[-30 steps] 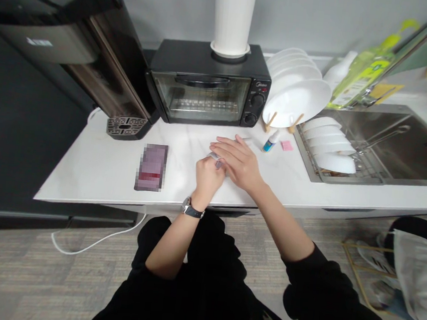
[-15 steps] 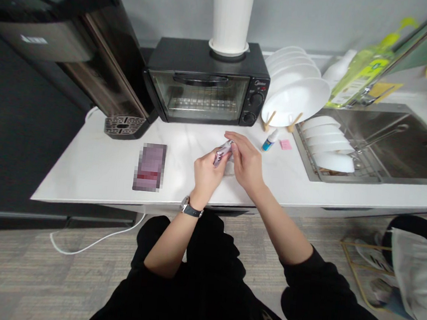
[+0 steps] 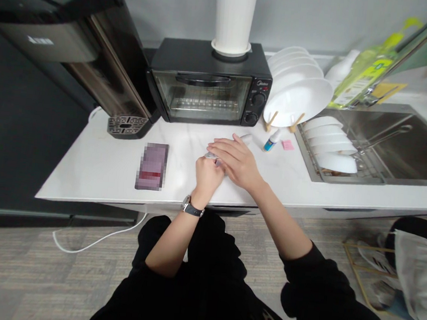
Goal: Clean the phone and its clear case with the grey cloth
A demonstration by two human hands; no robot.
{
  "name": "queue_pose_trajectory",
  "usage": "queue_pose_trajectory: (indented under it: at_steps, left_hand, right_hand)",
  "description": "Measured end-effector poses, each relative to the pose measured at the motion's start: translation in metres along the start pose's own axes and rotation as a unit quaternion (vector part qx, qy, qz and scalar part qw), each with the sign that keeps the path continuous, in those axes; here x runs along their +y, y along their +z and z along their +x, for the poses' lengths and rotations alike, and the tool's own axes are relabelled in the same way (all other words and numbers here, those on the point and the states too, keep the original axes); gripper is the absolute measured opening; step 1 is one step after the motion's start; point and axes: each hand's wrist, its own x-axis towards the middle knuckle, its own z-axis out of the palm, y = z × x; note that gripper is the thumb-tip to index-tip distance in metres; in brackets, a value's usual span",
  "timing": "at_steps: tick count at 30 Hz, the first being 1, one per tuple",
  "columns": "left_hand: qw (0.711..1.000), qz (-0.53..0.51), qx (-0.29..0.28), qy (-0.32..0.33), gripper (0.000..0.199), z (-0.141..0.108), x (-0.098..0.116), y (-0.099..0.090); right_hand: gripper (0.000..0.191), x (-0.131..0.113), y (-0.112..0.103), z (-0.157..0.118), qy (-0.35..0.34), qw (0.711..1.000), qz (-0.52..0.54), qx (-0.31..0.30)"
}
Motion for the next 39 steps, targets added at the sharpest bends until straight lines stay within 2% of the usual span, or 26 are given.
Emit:
queue_pose_trajectory:
  at_steps: [3, 7, 10, 12, 15, 21, 24, 29, 33, 35, 39]
  left_hand:
    - [1.000, -0.021, 0.017, 0.006, 0.025, -0.001, 0.002, 0.001]
    - [0.995, -0.078, 0.057, 0.029, 0.032, -0.002, 0.004, 0.002]
    - [0.990, -0.115, 0.057, 0.051, 0.018, -0.003, 0.004, 0.002]
    - [0.989, -0.129, 0.056, 0.052, 0.018, -0.003, 0.004, 0.002]
    - [0.990, -0.125, 0.057, 0.043, 0.019, -0.003, 0.004, 0.002]
    - [0.991, -0.120, 0.047, 0.044, 0.019, -0.003, 0.004, 0.001]
    - [0.991, -0.117, 0.044, 0.043, 0.016, -0.003, 0.004, 0.001]
    - [0.998, -0.058, 0.033, 0.000, 0.037, -0.002, 0.002, 0.001]
    - [1.000, -0.007, 0.005, -0.006, 0.033, -0.002, 0.003, 0.001]
    - [1.000, -0.007, 0.002, -0.003, 0.033, -0.002, 0.003, 0.001]
    - [1.000, -0.018, 0.013, -0.005, 0.039, -0.003, 0.004, 0.001]
  right_hand:
    - [0.038, 0.005, 0.000, -0.003, 0.034, 0.998, -0.009, 0.047]
    - [0.034, 0.002, -0.002, -0.003, 0.122, 0.988, 0.033, 0.091]
    - [0.037, -0.005, -0.002, -0.002, 0.229, 0.964, 0.070, 0.119]
    - [0.042, -0.009, 0.000, -0.002, 0.297, 0.941, 0.081, 0.141]
    - [0.047, -0.011, 0.004, -0.004, 0.336, 0.926, 0.066, 0.157]
    - [0.044, -0.011, 0.012, -0.009, 0.319, 0.927, 0.069, 0.187]
    - [0.040, -0.012, 0.014, -0.005, 0.267, 0.942, 0.059, 0.194]
    - [0.033, -0.010, 0.009, 0.003, 0.127, 0.986, 0.004, 0.108]
    - [0.034, 0.001, 0.003, 0.000, 0.035, 0.999, 0.000, 0.005]
    - [0.035, 0.008, 0.002, -0.003, 0.007, 1.000, 0.008, -0.018]
    - [0.035, 0.014, 0.008, -0.005, 0.033, 0.998, -0.013, 0.048]
